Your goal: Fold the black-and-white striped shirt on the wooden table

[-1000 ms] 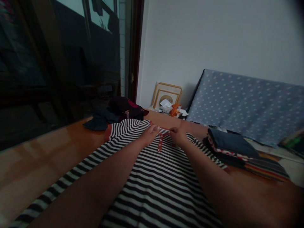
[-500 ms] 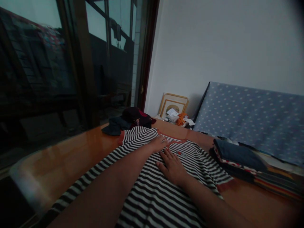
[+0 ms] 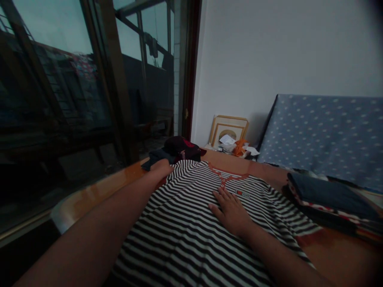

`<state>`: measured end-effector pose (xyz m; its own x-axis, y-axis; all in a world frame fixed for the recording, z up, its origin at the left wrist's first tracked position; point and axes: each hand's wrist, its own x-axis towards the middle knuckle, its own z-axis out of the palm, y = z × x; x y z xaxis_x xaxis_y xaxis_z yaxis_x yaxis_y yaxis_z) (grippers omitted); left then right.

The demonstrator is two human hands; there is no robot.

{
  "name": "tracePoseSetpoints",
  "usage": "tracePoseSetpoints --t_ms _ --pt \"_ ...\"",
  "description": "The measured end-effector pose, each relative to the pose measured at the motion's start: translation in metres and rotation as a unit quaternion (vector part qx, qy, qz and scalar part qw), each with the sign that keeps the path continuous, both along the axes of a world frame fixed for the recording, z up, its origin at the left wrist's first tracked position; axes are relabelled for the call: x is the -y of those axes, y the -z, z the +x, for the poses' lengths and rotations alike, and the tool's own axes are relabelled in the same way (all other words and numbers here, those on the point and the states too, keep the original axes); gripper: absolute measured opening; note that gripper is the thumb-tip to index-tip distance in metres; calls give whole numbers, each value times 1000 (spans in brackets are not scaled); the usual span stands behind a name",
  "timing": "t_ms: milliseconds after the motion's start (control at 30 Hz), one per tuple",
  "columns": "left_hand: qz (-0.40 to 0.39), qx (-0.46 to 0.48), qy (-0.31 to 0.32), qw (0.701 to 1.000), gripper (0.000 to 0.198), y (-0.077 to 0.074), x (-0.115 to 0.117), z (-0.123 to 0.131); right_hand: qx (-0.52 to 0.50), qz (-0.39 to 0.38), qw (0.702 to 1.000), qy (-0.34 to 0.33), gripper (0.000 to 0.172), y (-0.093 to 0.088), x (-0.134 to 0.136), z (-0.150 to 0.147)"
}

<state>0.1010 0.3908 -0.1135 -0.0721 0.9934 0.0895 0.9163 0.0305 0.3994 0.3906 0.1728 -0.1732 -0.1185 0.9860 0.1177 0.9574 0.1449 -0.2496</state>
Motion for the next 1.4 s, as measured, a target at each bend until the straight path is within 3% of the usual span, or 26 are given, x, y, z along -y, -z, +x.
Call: tracePoseSetpoints --t_ms 133,500,633,733,833,967,1100,1267,1400 --pt "-11 -12 -15 1000 16 10 -4 -7 4 1 1000 0 75 1 0 1" --pt "69 3 -10 998 34 19 -3 -1 10 -8 1000 4 74 0 -1 1" --pt "133 -14 133 982 32 25 5 14 16 -5 1000 3 74 0 -1 1" --pt "109 -3 221 969 26 32 6 18 18 -3 1000 3 75 0 0 1" --pt "87 22 236 967 23 33 2 11 20 -3 1000 0 76 0 0 1" --pt "107 66 180 976 30 23 4 -17 27 -2 1000 -3 74 3 -2 3" --pt "122 83 123 981 28 19 38 -56 32 4 999 -2 73 9 -5 5" --pt "80 34 142 986 22 30 106 -96 29 -3 999 -12 73 13 -9 9" --pt "67 11 128 990 25 34 137 -113 22 3 1000 1 73 4 -8 8"
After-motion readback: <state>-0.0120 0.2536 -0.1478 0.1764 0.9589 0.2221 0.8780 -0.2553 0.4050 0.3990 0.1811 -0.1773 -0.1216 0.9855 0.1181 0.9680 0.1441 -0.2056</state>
